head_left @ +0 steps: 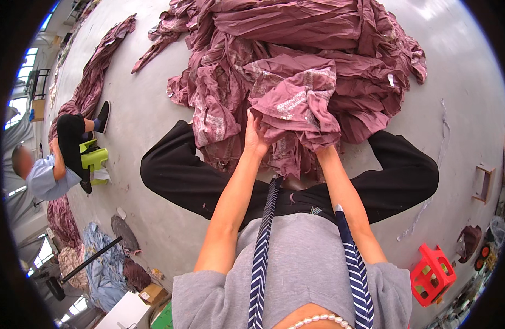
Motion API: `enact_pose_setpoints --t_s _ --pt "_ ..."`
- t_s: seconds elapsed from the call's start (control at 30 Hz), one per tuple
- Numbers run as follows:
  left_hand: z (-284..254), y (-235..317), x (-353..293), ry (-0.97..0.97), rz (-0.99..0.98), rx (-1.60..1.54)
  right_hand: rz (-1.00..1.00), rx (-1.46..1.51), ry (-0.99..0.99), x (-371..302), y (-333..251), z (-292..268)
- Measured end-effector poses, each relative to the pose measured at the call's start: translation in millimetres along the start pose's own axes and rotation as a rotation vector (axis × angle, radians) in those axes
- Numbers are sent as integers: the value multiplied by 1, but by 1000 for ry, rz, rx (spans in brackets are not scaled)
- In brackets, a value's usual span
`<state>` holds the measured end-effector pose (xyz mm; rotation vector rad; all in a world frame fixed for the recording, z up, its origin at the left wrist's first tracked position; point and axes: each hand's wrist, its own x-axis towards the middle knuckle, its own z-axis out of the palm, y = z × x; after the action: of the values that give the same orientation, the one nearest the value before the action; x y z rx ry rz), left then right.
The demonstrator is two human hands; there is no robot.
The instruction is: The person sits cross-legged on the floor and repeatedly picks up pieces of dusty mauve fabric from a large pile. They use a small handheld tool to trim edges and remove loose threads, then place the trimmed pieces back onto the pile. The process continues with multiple pieces handled one at a time.
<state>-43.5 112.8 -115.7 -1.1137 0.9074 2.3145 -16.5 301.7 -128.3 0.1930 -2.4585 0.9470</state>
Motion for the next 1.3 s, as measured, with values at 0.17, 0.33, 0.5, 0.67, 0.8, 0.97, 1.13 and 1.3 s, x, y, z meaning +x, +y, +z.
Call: enact_pose_setpoints --t_s 0.17,0.33,0.5,0.67,0.8,0.97,1.13,1.3 --pt "-24 5 36 -182 185 104 -98 -116 -24 -19 -2 2" --pt "-3 12 13 -274 363 211 1425 1091 -296 -73 59 28" --pt "-9 10 -3 -273 430 396 1013 -130 -682 -75 97 -4" --pt "-11 8 -12 -299 469 419 821 -234 -535 -48 88 -34" --pt "-10 5 -16 -326 444 415 772 428 -287 -9 25 -33" --pt "0 -2 -26 -380 523 550 689 611 -420 35 -50 -22" --pt "11 -14 -41 -353 761 1036 541 452 -391 37 -33 -1" --pt "-1 -32 -40 -377 643 850 1088 1232 -171 20 -5 -24"
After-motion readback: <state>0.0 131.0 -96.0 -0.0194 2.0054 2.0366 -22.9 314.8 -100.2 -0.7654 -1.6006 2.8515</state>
